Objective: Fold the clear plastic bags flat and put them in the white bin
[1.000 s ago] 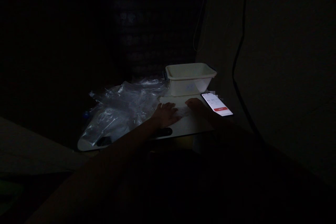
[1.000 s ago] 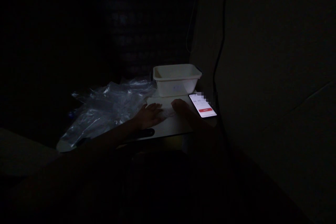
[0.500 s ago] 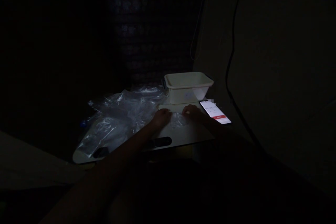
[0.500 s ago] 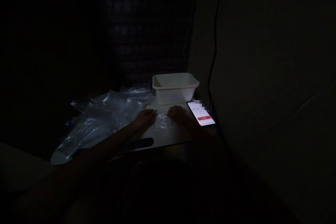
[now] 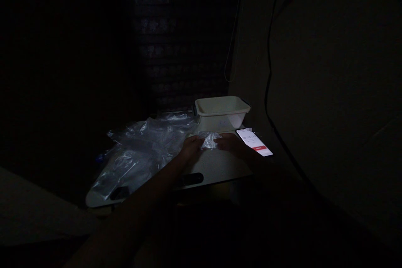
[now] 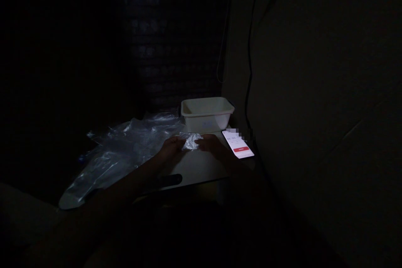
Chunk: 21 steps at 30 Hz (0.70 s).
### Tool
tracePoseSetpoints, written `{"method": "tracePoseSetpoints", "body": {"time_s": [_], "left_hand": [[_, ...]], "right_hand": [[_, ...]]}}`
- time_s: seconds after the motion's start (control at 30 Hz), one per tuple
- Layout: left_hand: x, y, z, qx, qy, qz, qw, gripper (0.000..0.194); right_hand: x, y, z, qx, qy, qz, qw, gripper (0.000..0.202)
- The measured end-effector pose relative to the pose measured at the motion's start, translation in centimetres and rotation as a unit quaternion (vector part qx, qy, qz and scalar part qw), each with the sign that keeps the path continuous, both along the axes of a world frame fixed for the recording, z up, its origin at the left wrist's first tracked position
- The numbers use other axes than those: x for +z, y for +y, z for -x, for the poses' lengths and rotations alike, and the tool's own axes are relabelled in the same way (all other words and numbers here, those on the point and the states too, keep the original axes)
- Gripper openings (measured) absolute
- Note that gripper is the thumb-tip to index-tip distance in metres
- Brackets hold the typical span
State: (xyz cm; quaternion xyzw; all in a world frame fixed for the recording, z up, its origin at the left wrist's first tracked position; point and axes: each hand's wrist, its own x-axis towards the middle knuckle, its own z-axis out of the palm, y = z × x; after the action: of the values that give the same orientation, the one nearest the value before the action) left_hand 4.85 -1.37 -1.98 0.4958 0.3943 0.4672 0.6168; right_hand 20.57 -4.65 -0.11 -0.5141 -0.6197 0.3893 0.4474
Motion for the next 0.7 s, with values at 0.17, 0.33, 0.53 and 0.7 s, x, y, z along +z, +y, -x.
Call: {"method": "tracePoseSetpoints", "body": {"time_s": [0.17,0.33,0.53,0.7], "left_hand": [[0.0,-0.1,0.0,0.011,0.038,-0.015,0.999,0.019],[-0.3,0.0,0.0,0.015,0.045,0.001,0.999,0.017],[-0.4,0.1,-0.1,0.009,0.063,-0.014,0.998,0.015],[0.9,0.8,0.3,0.044,0.07,-0.017,0.996,0.02]], "right_hand": [[-0.2,0.1,-0.1,-0.052,0.098,0.039,0.993,0.018],[-0.8,0.5,-0.4,-0.076,0.154,0.074,0.982,0.019],[0.7,-0.5,-0.2,-0.066,0.11,0.061,0.99,0.022],[0.4,-0.2,-0.9,-0.052,0.038,0.011,0.998,0.024]]}}
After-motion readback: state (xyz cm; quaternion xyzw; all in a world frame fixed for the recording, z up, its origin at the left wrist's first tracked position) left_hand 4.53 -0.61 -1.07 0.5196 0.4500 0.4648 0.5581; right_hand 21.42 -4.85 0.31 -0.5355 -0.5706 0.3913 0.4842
